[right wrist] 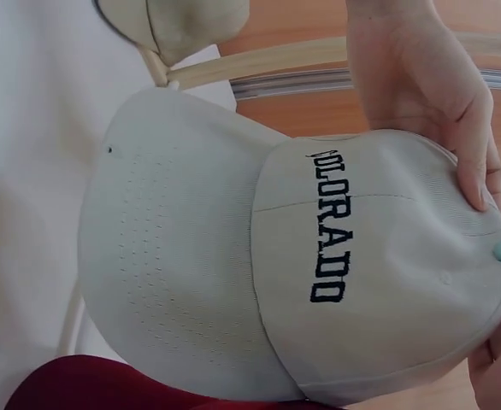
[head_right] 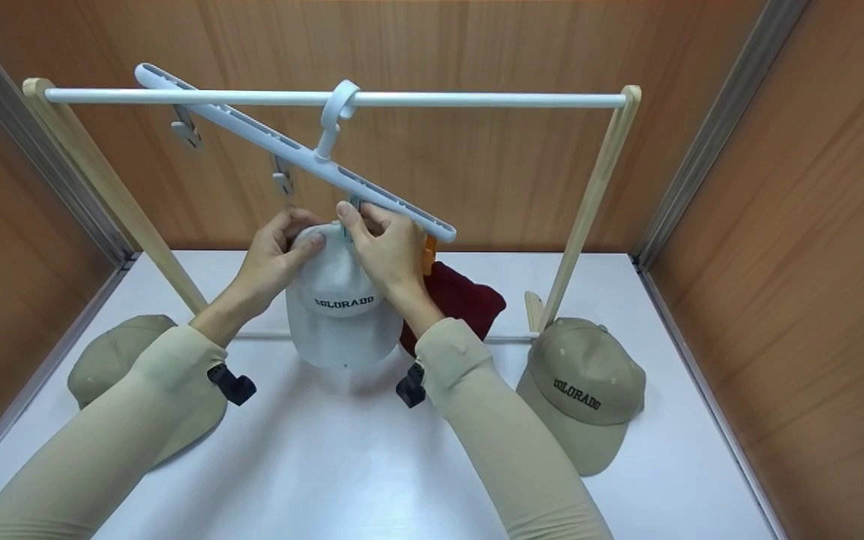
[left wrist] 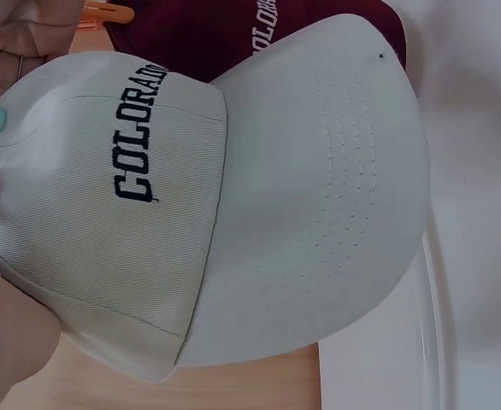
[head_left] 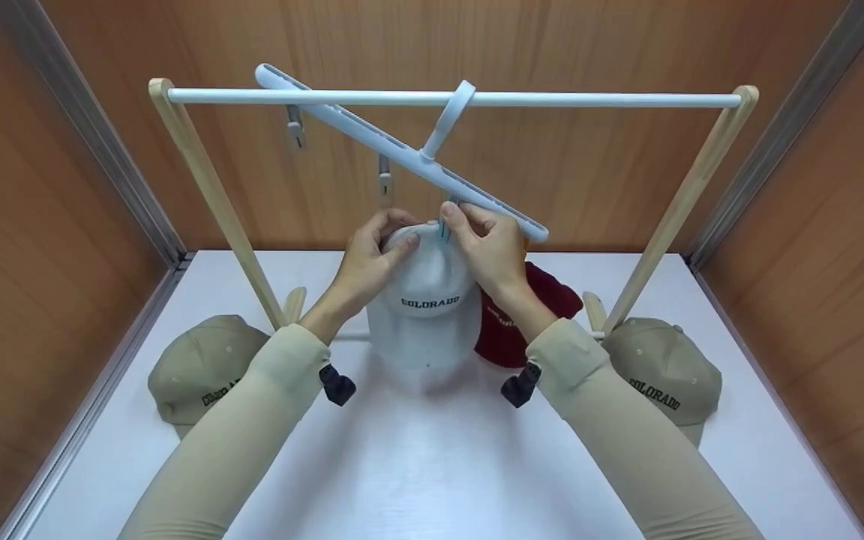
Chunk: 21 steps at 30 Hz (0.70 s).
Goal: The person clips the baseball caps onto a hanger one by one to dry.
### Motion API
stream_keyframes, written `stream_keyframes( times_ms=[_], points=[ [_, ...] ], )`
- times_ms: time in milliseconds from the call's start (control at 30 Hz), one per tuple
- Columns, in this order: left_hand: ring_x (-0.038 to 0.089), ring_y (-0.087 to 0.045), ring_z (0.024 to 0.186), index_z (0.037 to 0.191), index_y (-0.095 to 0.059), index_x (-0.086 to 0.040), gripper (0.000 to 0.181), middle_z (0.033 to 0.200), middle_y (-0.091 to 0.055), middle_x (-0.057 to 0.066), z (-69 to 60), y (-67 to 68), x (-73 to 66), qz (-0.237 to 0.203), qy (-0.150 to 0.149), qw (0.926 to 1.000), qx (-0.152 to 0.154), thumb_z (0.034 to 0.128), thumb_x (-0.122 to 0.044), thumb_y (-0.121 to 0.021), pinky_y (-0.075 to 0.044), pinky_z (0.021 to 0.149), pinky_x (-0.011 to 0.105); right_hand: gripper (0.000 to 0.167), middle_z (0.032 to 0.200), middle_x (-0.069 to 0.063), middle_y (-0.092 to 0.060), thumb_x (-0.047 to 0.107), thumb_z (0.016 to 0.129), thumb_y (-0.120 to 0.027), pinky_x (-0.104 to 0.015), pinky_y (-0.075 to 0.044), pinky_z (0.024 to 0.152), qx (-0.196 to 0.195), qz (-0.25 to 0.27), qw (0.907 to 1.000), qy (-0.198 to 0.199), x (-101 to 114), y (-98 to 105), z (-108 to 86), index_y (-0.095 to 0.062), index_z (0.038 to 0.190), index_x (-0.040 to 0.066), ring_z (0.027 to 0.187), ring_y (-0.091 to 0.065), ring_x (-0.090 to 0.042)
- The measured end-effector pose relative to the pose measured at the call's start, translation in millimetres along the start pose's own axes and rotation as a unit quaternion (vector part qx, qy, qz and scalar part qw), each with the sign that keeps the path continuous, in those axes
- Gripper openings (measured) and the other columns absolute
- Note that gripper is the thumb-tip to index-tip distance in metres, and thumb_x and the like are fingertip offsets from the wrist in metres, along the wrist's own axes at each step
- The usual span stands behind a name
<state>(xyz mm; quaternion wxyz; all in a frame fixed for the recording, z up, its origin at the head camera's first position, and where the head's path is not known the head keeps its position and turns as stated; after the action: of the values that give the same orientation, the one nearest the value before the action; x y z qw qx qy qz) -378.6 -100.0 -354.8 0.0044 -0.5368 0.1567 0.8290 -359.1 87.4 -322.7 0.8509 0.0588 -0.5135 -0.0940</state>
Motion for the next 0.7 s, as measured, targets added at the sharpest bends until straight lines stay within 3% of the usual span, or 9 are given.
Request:
stream_keyframes(
  times_ms=[200,433,700],
  points=[
    [0.018,-0.063,0.125,0.135,-0.06,-0.01,0.029,0.131,-0.071,0.001,-0.5,-3.3,1.3,-0.003,0.002,1.0,0.009,0.1077,-0.019,-0.064,-0.048,0.113,0.045,0.031,0.112,-0.004,-0.079,0.032,0.105,-0.07,-0.037,-0.059,0.1,0.014,0.003,0.9999,0.004,-1.5,2.9,-4.3,-0.079,0.125,0.01,0.103,-0.073,-0.017],
    [0.019,-0.061,0.131,0.14,-0.057,-0.011,0.034,0.139,-0.067,0.003,-1.2,-3.8,3.8,0.007,-0.006,0.9998,0.019,0.1076,-0.02,-0.065,-0.046,0.116,0.046,0.048,0.14,-0.003,-0.07,0.031,0.106,-0.068,-0.038,-0.051,0.112,0.042,-0.041,0.9983,0.008,-1.2,6.5,-14.3,-0.063,0.148,0.01,0.131,-0.065,-0.018],
    [0.021,-0.057,0.136,0.143,-0.056,-0.014,0.043,0.142,-0.064,0.004,-3.8,3.8,9.7,0.022,-0.001,0.9997,0.014,0.1044,-0.026,-0.071,-0.043,0.118,0.049,0.053,0.151,-0.009,-0.061,0.023,0.105,-0.069,-0.046,-0.044,0.119,0.046,-0.086,0.9948,0.03,1.1,11.8,-27.1,-0.056,0.154,0.007,0.141,-0.057,-0.026]
  ],
)
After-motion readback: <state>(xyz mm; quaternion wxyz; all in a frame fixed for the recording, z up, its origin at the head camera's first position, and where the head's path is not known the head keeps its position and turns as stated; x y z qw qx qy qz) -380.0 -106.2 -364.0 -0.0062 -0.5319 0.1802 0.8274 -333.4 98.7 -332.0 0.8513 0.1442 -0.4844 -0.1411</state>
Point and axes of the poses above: each hand's wrist, its own z-axis towards the middle knuckle, its own y-axis out of the back of the hand, x = y × z, the point moved 6 cm from there along z, towards the middle knuckle
